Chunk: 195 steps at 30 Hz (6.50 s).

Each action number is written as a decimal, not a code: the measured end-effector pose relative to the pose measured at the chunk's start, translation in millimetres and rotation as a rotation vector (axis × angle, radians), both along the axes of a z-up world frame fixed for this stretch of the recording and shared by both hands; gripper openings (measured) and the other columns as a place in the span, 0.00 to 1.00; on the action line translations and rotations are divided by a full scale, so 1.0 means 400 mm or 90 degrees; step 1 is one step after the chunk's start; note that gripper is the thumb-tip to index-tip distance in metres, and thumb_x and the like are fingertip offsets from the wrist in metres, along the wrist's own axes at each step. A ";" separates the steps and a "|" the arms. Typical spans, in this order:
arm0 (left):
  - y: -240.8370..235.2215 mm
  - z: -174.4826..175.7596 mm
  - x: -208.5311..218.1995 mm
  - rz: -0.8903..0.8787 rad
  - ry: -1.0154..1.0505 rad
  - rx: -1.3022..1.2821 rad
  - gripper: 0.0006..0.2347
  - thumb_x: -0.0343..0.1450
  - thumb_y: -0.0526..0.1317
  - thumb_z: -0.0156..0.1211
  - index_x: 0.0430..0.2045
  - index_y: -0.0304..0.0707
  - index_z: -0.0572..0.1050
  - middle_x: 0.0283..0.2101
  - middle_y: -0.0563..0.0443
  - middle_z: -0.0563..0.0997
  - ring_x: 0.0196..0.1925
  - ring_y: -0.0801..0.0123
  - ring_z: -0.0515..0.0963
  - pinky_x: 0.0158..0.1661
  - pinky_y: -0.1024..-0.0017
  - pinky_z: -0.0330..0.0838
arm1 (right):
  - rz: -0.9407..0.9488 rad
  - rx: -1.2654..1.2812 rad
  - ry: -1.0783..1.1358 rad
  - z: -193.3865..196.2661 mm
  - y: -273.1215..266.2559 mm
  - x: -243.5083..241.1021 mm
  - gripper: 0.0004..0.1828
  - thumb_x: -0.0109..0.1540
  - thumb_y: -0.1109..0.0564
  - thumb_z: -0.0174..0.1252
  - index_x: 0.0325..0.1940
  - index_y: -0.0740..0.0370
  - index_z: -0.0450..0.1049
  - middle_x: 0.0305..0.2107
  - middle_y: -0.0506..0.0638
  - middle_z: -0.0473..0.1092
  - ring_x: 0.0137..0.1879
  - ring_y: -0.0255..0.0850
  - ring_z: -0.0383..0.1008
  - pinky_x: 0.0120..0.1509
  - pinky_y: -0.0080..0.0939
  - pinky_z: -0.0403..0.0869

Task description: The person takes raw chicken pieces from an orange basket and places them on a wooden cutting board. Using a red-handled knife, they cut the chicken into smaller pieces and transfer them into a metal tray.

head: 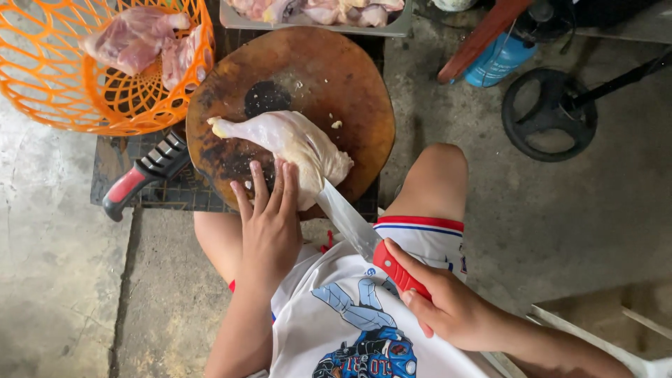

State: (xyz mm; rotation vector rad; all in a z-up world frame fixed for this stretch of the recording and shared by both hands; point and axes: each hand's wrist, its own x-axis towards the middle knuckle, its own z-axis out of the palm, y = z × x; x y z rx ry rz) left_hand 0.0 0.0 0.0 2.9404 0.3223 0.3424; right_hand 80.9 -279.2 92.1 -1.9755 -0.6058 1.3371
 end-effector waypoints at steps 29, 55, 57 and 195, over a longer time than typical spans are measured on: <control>-0.075 0.106 0.102 0.210 -0.047 0.108 0.27 0.69 0.65 0.61 0.53 0.45 0.74 0.45 0.50 0.79 0.42 0.54 0.77 0.39 0.59 0.68 | -0.169 -0.048 -0.022 -0.001 -0.320 0.175 0.42 0.62 0.57 0.53 0.81 0.39 0.53 0.35 0.46 0.79 0.22 0.36 0.69 0.35 0.34 0.79; -0.002 0.097 0.128 0.277 0.009 -0.103 0.12 0.77 0.45 0.54 0.28 0.39 0.66 0.27 0.43 0.77 0.30 0.40 0.78 0.26 0.47 0.67 | -0.111 0.282 -0.042 -0.096 -0.140 0.243 0.36 0.67 0.55 0.48 0.79 0.55 0.50 0.36 0.53 0.72 0.18 0.31 0.69 0.27 0.30 0.74; 0.009 0.090 0.103 0.297 0.015 -0.179 0.13 0.77 0.44 0.53 0.25 0.40 0.63 0.22 0.44 0.73 0.26 0.43 0.75 0.26 0.51 0.64 | -0.104 0.263 -0.023 -0.097 -0.133 0.242 0.36 0.66 0.54 0.48 0.80 0.54 0.50 0.36 0.53 0.72 0.18 0.32 0.69 0.27 0.31 0.74; 0.283 0.146 0.096 -0.231 -0.162 0.188 0.06 0.80 0.32 0.52 0.48 0.40 0.76 0.54 0.49 0.76 0.57 0.55 0.75 0.61 0.54 0.70 | 0.181 0.161 -0.288 0.043 -0.022 0.220 0.36 0.64 0.60 0.43 0.79 0.56 0.52 0.70 0.55 0.63 0.69 0.46 0.70 0.64 0.42 0.67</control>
